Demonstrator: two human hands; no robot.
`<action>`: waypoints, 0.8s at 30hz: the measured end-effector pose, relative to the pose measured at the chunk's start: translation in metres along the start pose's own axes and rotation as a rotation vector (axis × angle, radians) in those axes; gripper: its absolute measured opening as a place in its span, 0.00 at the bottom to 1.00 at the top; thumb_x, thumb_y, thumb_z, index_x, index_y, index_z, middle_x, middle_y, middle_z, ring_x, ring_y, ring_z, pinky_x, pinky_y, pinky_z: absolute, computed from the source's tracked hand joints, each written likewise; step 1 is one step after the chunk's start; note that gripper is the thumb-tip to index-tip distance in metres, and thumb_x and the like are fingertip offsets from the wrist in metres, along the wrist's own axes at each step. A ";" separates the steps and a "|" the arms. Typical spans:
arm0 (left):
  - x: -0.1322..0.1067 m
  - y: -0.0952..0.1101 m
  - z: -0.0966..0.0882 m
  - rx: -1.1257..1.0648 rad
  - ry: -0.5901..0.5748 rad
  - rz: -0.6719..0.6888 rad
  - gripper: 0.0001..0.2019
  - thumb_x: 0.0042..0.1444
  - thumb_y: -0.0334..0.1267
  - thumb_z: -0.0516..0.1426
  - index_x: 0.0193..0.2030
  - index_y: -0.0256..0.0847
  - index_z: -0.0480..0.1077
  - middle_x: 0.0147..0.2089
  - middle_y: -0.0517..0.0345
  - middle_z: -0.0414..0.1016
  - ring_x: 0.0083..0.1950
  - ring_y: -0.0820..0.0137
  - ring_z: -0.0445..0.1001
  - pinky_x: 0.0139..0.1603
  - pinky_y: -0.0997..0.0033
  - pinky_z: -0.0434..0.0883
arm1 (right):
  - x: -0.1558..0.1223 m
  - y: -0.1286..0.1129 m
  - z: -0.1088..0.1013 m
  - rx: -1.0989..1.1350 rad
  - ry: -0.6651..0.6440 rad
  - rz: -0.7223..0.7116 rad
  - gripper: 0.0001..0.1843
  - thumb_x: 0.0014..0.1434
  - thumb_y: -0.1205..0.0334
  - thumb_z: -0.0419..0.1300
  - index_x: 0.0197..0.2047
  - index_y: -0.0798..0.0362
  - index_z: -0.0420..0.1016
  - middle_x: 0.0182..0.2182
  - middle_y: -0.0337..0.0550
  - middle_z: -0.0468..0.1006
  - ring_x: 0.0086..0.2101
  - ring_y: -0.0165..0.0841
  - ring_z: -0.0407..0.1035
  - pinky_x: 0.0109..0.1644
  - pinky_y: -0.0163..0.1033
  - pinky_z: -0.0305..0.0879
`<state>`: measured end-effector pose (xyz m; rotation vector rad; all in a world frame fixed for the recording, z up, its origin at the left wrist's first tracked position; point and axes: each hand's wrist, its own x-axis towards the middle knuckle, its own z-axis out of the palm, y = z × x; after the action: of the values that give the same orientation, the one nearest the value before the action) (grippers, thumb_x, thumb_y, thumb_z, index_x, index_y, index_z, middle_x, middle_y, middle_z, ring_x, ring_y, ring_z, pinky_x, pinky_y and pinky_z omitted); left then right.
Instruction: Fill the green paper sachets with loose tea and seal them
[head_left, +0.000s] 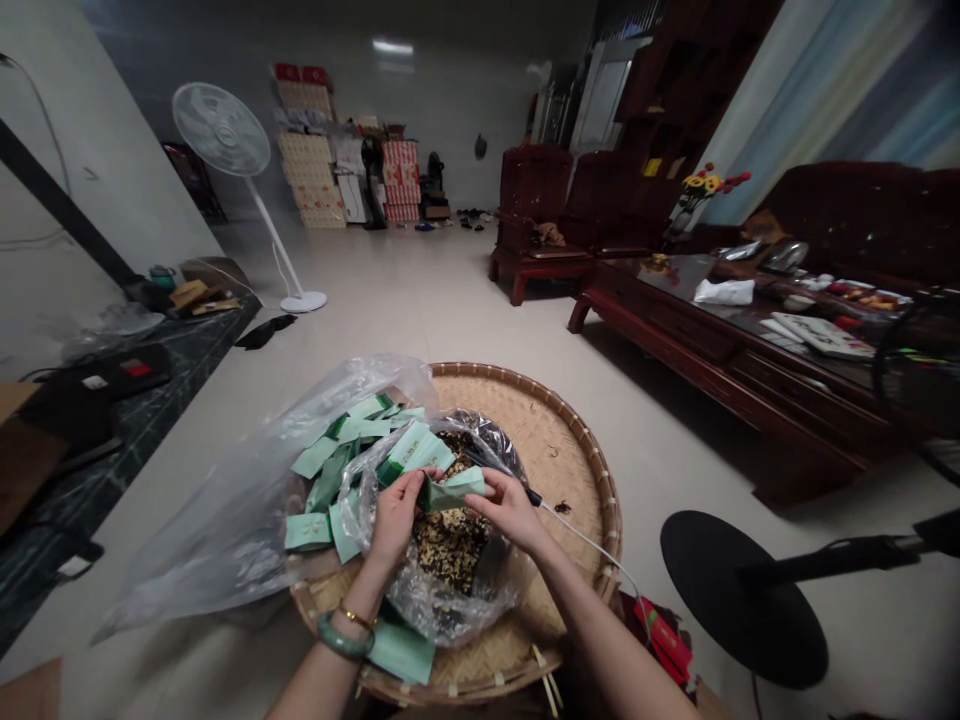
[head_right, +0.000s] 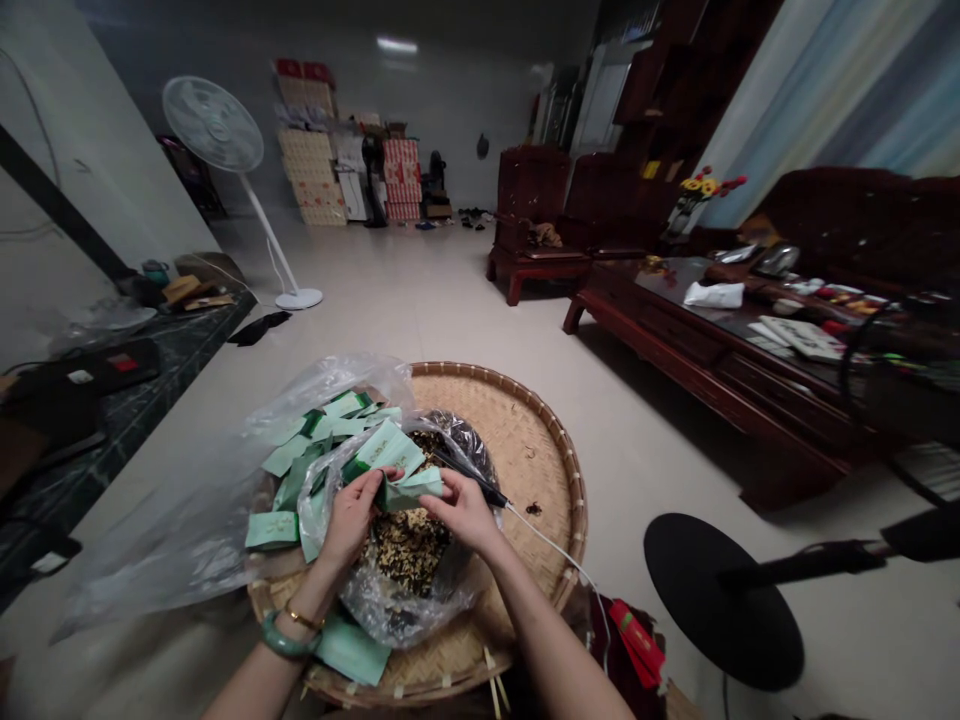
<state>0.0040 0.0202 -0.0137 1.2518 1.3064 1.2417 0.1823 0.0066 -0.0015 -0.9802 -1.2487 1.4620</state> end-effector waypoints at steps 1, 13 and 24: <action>-0.001 0.001 0.000 0.044 0.006 0.039 0.23 0.55 0.55 0.53 0.37 0.34 0.76 0.37 0.47 0.81 0.42 0.61 0.78 0.44 0.64 0.74 | -0.001 0.000 0.001 0.006 -0.059 0.030 0.17 0.45 0.51 0.68 0.35 0.53 0.76 0.25 0.36 0.75 0.27 0.31 0.69 0.31 0.35 0.68; -0.019 -0.017 -0.001 0.356 0.197 0.265 0.13 0.60 0.46 0.51 0.36 0.39 0.68 0.26 0.59 0.75 0.25 0.71 0.73 0.27 0.75 0.68 | -0.014 0.011 0.002 0.291 -0.038 0.189 0.23 0.39 0.51 0.72 0.38 0.53 0.78 0.32 0.41 0.79 0.33 0.34 0.73 0.35 0.40 0.73; -0.019 -0.010 -0.015 0.559 0.054 0.487 0.14 0.60 0.42 0.52 0.49 0.37 0.69 0.48 0.45 0.77 0.48 0.61 0.76 0.47 0.64 0.72 | -0.017 0.015 -0.007 0.153 -0.138 0.183 0.27 0.53 0.38 0.59 0.40 0.54 0.79 0.32 0.45 0.79 0.32 0.35 0.72 0.27 0.37 0.71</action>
<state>-0.0105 0.0008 -0.0229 2.0377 1.4988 1.2803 0.1901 -0.0085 -0.0175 -0.9222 -1.1484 1.7661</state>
